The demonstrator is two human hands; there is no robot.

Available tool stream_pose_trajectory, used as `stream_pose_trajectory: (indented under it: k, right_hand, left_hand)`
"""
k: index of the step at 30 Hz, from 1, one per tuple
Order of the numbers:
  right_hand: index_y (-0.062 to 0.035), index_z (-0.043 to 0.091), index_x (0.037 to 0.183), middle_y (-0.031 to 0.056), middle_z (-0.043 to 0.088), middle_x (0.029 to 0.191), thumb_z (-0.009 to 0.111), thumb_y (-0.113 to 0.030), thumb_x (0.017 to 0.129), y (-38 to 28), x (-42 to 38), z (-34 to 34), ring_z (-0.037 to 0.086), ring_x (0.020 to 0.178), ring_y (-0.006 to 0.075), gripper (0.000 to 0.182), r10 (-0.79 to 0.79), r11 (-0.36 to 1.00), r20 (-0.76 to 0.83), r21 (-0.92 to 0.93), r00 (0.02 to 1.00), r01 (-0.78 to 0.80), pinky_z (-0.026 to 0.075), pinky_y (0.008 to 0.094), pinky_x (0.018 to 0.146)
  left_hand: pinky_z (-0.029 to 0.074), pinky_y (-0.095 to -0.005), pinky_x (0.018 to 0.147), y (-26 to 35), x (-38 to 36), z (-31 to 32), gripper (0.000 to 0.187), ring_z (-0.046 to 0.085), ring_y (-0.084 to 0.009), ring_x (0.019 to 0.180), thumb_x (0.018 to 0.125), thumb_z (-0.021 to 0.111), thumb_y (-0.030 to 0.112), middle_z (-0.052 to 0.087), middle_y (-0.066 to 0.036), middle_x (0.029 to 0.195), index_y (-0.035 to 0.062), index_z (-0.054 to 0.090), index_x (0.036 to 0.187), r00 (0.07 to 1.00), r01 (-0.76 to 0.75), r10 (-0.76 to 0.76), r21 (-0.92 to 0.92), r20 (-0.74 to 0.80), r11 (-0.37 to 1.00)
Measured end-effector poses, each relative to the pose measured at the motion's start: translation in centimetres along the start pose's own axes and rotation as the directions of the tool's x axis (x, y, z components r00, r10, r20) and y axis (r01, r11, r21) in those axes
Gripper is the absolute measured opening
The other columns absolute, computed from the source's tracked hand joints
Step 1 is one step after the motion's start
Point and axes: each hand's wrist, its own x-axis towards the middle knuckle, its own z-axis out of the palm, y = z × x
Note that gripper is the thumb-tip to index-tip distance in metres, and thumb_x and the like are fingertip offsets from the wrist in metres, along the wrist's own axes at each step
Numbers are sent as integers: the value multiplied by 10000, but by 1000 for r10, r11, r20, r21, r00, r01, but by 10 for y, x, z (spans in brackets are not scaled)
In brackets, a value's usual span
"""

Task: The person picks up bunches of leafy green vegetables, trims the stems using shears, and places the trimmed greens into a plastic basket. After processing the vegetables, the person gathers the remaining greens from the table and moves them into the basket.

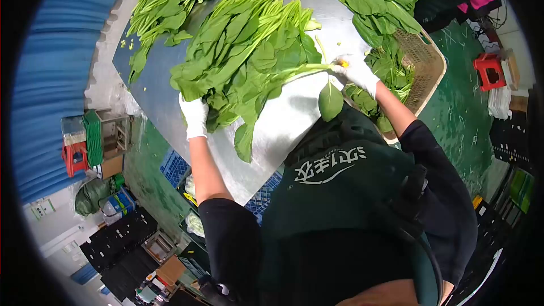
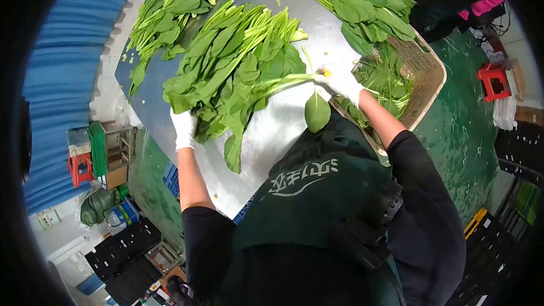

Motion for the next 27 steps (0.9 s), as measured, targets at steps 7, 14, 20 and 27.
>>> stream_pose_trajectory:
  k: [7, 14, 20, 27]
  right_hand:
    - [-50, 671, 868, -30, 574, 628, 637, -302, 833, 8, -22, -63, 438, 525, 29, 257, 148, 862, 19, 488, 989, -138, 312, 193, 459]
    - [-54, 634, 776, -36, 558, 610, 641, -319, 828, -26, -42, -58, 429, 515, 24, 270, 195, 796, -57, 592, 979, -124, 332, 200, 461]
    - [-46, 621, 725, -33, 502, 563, 655, -345, 820, -67, -53, -40, 412, 482, 40, 316, 166, 817, -87, 571, 982, -87, 314, 215, 443]
    - [-33, 634, 715, -21, 547, 557, 631, -288, 822, -81, -80, -47, 440, 452, 25, 276, 150, 650, -13, 755, 989, -89, 321, 186, 421]
  left_hand:
    - [464, -387, 830, 74, 2, -76, 246, 591, -289, 929, 657, 731, 246, 665, -120, 914, 123, 723, 871, 943, -32, -64, 280, 327, 959]
    - [443, -376, 839, 180, -29, -117, 228, 595, -263, 920, 766, 676, 209, 655, -95, 975, 92, 670, 962, 994, -112, 113, 181, 4, 977]
    - [461, -382, 829, 262, -12, -58, 183, 598, -273, 931, 742, 670, 137, 645, -98, 938, 68, 661, 911, 805, -593, 571, -248, -164, 766]
    - [470, -375, 794, 330, 13, -11, 283, 595, -270, 878, 669, 698, 166, 625, -79, 958, 65, 646, 928, 612, -788, 714, -177, -341, 590]
